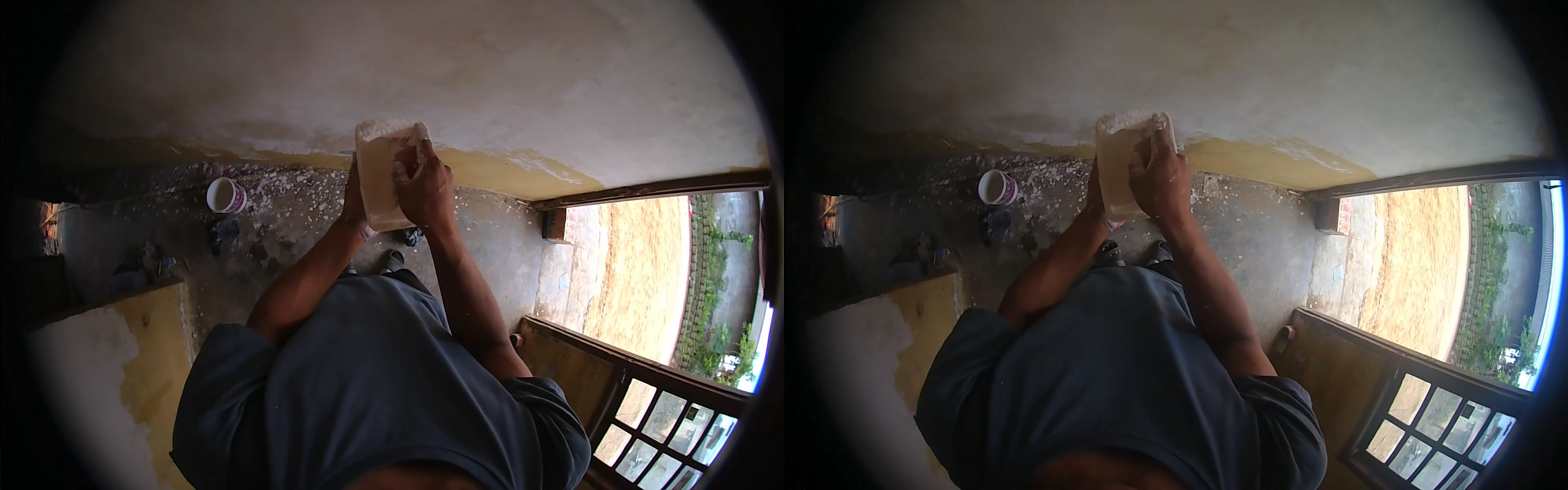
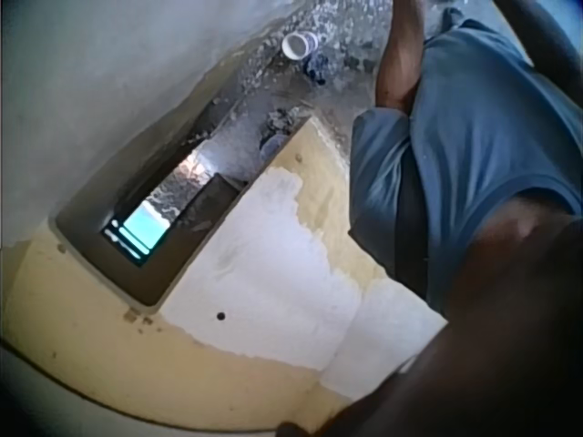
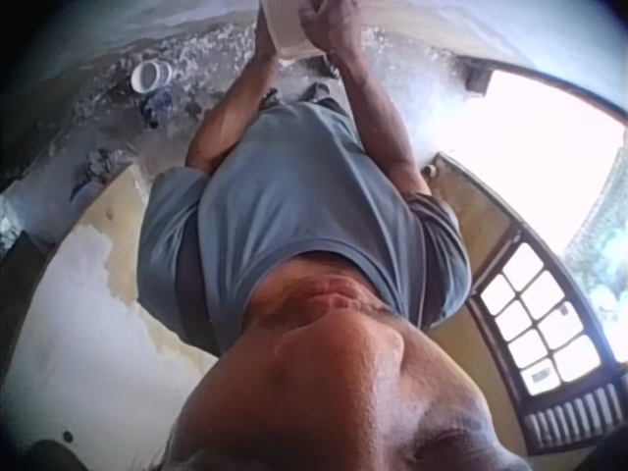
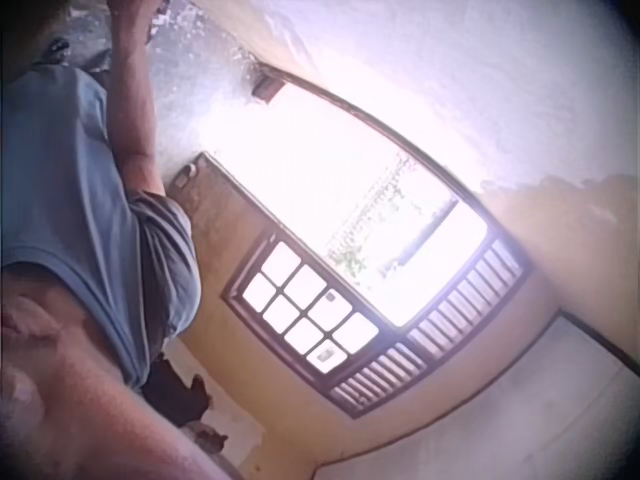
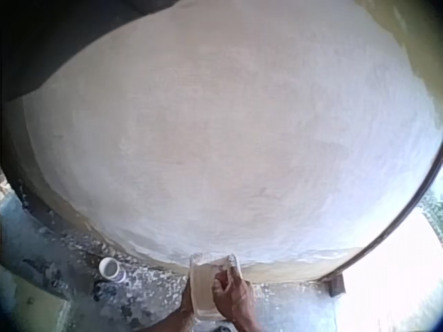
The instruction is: The person applies white plaster to a yellow wall using a plastic putty knife, scooping more plaster from a rectangular container as needed.
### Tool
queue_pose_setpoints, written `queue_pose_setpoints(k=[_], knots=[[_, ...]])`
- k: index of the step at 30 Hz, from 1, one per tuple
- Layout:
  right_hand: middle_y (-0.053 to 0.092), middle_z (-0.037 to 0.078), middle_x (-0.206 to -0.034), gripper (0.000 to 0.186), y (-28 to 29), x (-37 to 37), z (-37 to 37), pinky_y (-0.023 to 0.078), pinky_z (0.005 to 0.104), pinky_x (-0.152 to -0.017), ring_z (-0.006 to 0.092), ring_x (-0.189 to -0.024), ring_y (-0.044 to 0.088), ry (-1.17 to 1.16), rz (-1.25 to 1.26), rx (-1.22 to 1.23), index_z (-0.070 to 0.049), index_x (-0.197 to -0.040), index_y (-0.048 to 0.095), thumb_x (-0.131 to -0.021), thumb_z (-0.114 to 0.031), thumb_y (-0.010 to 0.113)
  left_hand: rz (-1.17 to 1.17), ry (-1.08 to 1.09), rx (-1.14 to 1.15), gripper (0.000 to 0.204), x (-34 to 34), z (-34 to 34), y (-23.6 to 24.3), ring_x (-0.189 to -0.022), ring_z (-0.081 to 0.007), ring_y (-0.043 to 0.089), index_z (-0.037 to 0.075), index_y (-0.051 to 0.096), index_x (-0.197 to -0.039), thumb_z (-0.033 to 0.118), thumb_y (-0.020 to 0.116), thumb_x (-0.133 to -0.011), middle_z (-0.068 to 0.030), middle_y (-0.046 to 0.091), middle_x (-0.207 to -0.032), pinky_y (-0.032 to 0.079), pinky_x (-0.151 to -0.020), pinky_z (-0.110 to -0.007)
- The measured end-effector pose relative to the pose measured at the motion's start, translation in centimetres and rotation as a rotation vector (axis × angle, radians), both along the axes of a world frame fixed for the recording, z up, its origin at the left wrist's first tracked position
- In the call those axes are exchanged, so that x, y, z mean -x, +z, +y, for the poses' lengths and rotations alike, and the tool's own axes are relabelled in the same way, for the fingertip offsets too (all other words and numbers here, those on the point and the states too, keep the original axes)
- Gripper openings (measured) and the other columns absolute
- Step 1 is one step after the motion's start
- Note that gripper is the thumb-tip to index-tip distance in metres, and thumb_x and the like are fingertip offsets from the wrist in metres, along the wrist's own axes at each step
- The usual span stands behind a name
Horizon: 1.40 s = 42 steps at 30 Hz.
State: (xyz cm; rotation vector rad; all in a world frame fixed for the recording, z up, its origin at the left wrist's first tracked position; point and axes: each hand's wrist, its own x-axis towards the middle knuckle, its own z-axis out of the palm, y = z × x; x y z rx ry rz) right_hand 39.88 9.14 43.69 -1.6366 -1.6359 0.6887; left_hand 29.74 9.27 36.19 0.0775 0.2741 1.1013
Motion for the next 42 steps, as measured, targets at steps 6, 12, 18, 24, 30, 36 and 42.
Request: queue_pose_setpoints(k=[6,12,18,24,30,36,42], knots=[[0.068,0.012,-0.089,0.055,0.4,0.1,0.1,0.052,0.0339,-0.072,0.0238,-0.079,0.067,0.022,0.078,0.042,-0.001,-0.130,0.047,-0.078,-0.007,0.063,0.045,-0.007,-0.029,0.062,0.0,0.8,-2.0,-0.111,-0.0261,0.058,0.012,0.047,-0.133,0.057,0.029,-0.095,-0.0103,0.057,-0.123,0.048,-0.095,-0.044],[0.068,0.015,-0.089,0.055,-0.1,-1.3,1.1,0.052,0.0396,-0.072,0.0345,-0.080,0.066,-0.019,0.151,-0.024,-0.005,-0.131,0.047,-0.078,-0.011,0.062,-0.019,-0.008,-0.006,0.062,-0.3,0.7,-0.3,-0.113,-0.0267,0.056,0.012,0.045,-0.134,0.057,0.030,-0.094,-0.0117,0.055,-0.127,0.048,-0.095,-0.045],[0.068,0.013,-0.088,0.053,0.3,-0.9,0.5,0.052,0.0322,-0.071,0.0232,-0.076,0.067,0.056,-0.013,0.040,-0.004,-0.131,0.049,-0.079,-0.005,0.062,-0.078,-0.018,-0.005,0.060,0.0,0.7,-0.8,-0.118,-0.0288,0.053,0.011,0.042,-0.136,0.053,0.031,-0.095,-0.0116,0.051,-0.131,0.045,-0.099,-0.046],[0.067,0.017,-0.083,0.051,1.1,-2.5,1.0,0.052,0.0408,-0.066,0.0338,-0.074,0.066,-0.074,-0.120,-0.110,-0.009,-0.130,0.051,-0.080,-0.009,0.058,-0.079,-0.002,-0.049,0.061,0.5,0.8,-1.5,-0.118,-0.0305,0.053,0.010,0.041,-0.137,0.053,0.031,-0.095,-0.0136,0.050,-0.132,0.045,-0.099,-0.047],[0.065,0.018,-0.080,0.041,1.2,-1.5,0.5,0.051,0.0448,-0.061,0.0392,-0.072,0.064,-0.048,-0.334,-0.176,-0.011,-0.125,0.056,-0.084,-0.011,0.056,0.037,0.028,-0.041,0.060,-0.1,1.1,-2.0,-0.117,-0.0281,0.054,0.012,0.042,-0.136,0.054,0.025,-0.096,-0.0116,0.052,-0.130,0.045,-0.099,-0.046],[0.065,0.019,-0.083,0.043,0.8,-0.9,0.6,0.050,0.0468,-0.060,0.0403,-0.073,0.063,0.011,-0.312,-0.213,-0.016,-0.124,0.056,-0.082,-0.009,0.055,0.088,0.024,-0.034,0.061,-0.2,1.1,-1.3,-0.117,-0.0260,0.054,0.015,0.043,-0.136,0.056,0.021,-0.097,-0.0098,0.053,-0.130,0.045,-0.099,-0.044],[0.065,0.020,-0.087,0.045,0.9,0.3,0.0,0.051,0.0462,-0.062,0.0402,-0.075,0.063,0.105,-0.289,-0.185,-0.017,-0.124,0.057,-0.080,-0.008,0.057,0.062,0.054,-0.043,0.054,-0.4,1.4,-2.3,-0.112,-0.0256,0.056,0.013,0.046,-0.131,0.052,0.031,-0.097,-0.0098,0.055,-0.124,0.044,-0.098,-0.043]])
